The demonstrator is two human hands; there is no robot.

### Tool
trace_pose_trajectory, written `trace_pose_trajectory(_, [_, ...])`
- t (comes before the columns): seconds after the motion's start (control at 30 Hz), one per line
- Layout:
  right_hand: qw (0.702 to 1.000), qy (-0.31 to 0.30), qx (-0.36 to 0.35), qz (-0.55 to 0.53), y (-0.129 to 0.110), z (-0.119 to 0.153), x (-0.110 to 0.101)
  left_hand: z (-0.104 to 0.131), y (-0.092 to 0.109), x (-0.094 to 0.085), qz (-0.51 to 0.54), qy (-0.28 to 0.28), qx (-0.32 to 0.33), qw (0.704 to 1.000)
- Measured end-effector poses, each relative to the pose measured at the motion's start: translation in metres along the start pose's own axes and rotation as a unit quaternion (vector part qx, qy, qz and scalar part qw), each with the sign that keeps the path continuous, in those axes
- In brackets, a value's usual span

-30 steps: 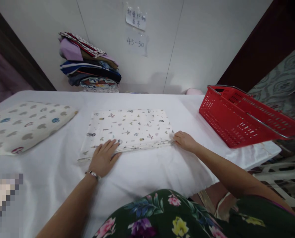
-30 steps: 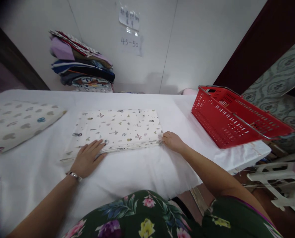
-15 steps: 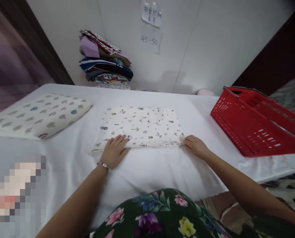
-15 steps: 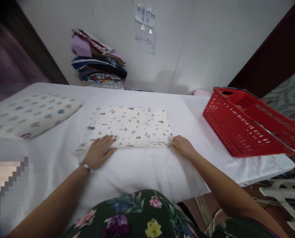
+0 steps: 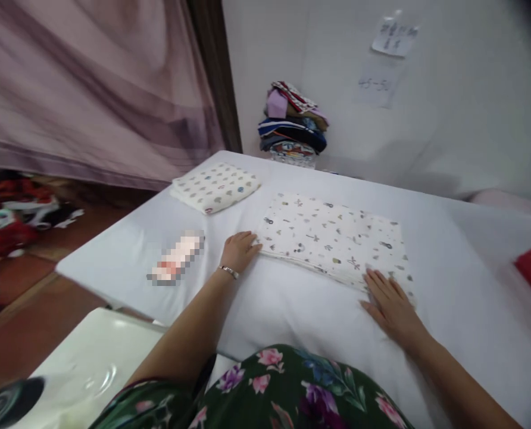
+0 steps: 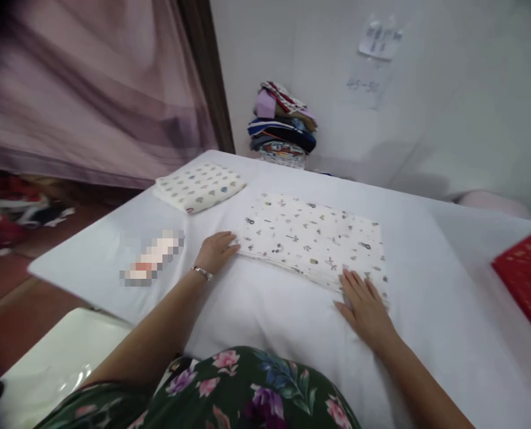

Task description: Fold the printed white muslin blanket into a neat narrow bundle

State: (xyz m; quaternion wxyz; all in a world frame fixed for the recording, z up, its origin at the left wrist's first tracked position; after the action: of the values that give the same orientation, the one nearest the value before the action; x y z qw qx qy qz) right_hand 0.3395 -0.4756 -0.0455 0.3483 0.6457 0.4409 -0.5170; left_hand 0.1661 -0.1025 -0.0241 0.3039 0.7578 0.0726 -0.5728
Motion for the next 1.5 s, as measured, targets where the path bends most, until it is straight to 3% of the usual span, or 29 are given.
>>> trace_pose_trajectory(0.17, [1.000,0.023,0.000,0.002,0.002,0.006,0.006,0.012,-0.039,-0.015,0.089,0.042,-0.166,0.981])
trace_pose_trajectory(0.37, [0.999,0.028,-0.010,0.013,0.004,0.008,0.010,0.015,-0.036,-0.016,0.129,0.041,-0.227,0.964])
trace_pose_trajectory(0.67, [0.999,0.039,0.002,0.002,0.006,0.008,0.014,0.005,-0.009,-0.011,0.127,-0.047,-0.247,0.960])
trace_pose_trajectory(1.03, [0.999,0.043,0.011,-0.004,0.004,0.008,0.011,0.000,-0.017,-0.007,0.107,-0.103,-0.265,0.953])
trace_pose_trajectory(1.5, [0.998,0.043,0.026,-0.022,0.005,0.007,0.011,-0.007,-0.003,-0.011,0.065,-0.142,-0.250,0.956])
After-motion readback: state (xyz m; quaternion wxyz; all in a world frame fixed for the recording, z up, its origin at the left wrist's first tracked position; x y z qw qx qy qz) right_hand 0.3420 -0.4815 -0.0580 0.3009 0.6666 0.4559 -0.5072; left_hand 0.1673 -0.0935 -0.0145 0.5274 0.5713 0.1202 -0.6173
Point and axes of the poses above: each hand's wrist, its own z-axis away from the middle knuckle, its own x-axis out of the palm, y = z × x, the point moved 5 cm from there along -z, towards the middle knuckle, and after that the axes turned 3 degrees about -y, right-handed, at the moved point
